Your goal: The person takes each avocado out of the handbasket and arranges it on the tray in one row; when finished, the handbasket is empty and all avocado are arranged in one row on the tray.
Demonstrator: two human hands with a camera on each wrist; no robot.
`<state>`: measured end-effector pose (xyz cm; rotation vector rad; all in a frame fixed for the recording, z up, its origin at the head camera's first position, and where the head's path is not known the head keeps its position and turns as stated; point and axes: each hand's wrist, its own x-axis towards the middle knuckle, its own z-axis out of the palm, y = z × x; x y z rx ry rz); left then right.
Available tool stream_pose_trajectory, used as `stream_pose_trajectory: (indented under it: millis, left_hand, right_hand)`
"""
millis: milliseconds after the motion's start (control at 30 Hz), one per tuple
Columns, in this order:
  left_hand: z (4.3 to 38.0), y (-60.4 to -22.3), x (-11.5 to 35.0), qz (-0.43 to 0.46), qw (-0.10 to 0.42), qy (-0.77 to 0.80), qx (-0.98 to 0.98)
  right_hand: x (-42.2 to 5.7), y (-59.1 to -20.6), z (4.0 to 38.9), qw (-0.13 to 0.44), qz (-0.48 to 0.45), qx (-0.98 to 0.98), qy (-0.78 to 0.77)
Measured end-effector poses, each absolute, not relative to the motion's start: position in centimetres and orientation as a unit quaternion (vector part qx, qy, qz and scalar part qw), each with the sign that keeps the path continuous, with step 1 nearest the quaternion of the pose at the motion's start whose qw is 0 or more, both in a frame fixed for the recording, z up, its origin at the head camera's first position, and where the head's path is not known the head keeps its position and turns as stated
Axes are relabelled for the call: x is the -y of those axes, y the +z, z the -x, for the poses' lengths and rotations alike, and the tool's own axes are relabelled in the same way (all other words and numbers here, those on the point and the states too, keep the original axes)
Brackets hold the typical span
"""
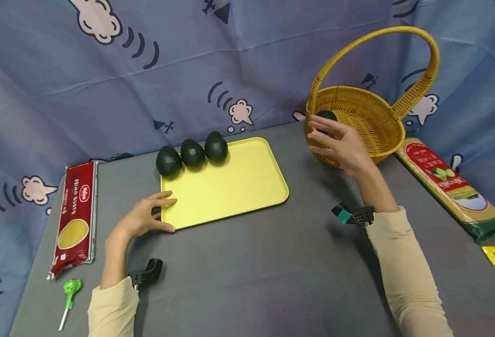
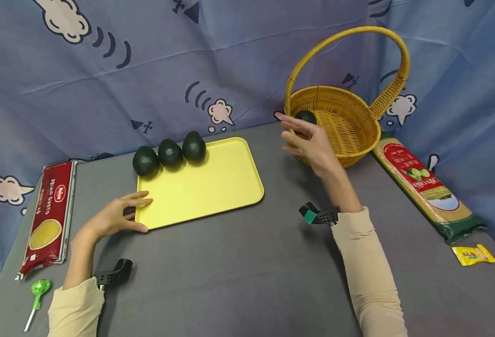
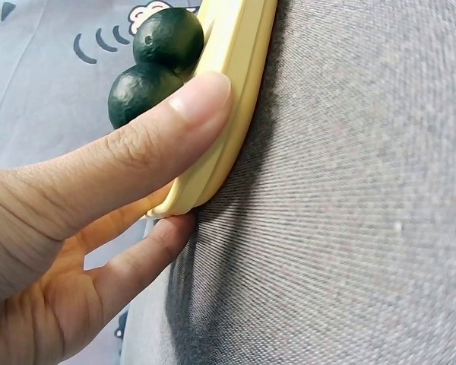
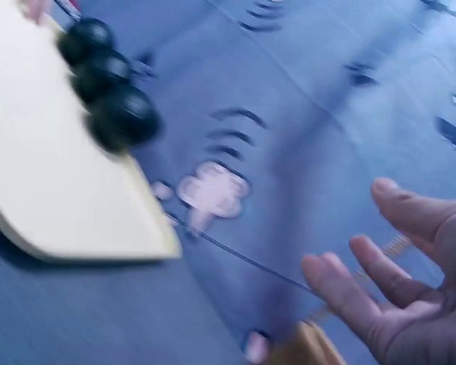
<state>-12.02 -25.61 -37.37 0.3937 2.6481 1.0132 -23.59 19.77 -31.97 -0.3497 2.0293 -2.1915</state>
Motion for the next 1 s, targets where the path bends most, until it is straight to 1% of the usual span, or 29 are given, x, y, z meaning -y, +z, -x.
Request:
stream_pose_trajectory:
  millis: [100, 167, 267, 400, 533, 600, 833, 1000]
  left_hand:
    - [11.9, -37.2, 25.7, -0.137, 0.133, 0.337, -0.922]
    - [11.9, -37.1, 25.8, -0.136, 0.131, 0.334, -0.924]
    - [11.9, -37.1, 25.8, -0.133, 0.132, 0.336, -0.923]
    - [11.8, -37.2, 25.6, -0.14, 0.125, 0.332, -0.925]
    - [11.7, -37.2, 25.4, -0.141, 0.119, 0.33, -0.926]
    - [11.7, -37.3, 25.4, -0.138, 0.121, 0.333, -0.925]
    - [11.8, -37.1, 25.3, -0.128, 0.131, 0.357, -0.916]
    - [11.8, -37.2, 25.5, -0.124, 0.135, 0.353, -0.917]
  right_hand:
    - [-21.9, -31.3, 24.0, 0.037, 0.071, -0.671, -0.738]
    - [-23.0, -31.2, 24.8, 0.04, 0.039, -0.668, -0.742]
    - [-24.0, -31.6, 26.5, 0.077, 0.01, -0.663, -0.745]
    - [-24.5, -32.3, 28.7, 0.14, 0.007, -0.673, -0.726]
    - [-24.3, -32.7, 29.9, 0.184, 0.015, -0.707, -0.682]
    - [-24.4, -32.7, 30.3, 0.195, 0.012, -0.711, -0.676]
    - [-26.6, -32.1, 30.7, 0.143, -0.082, -0.689, -0.706]
    - [-27.7, -31.8, 31.8, 0.163, -0.109, -0.711, -0.675]
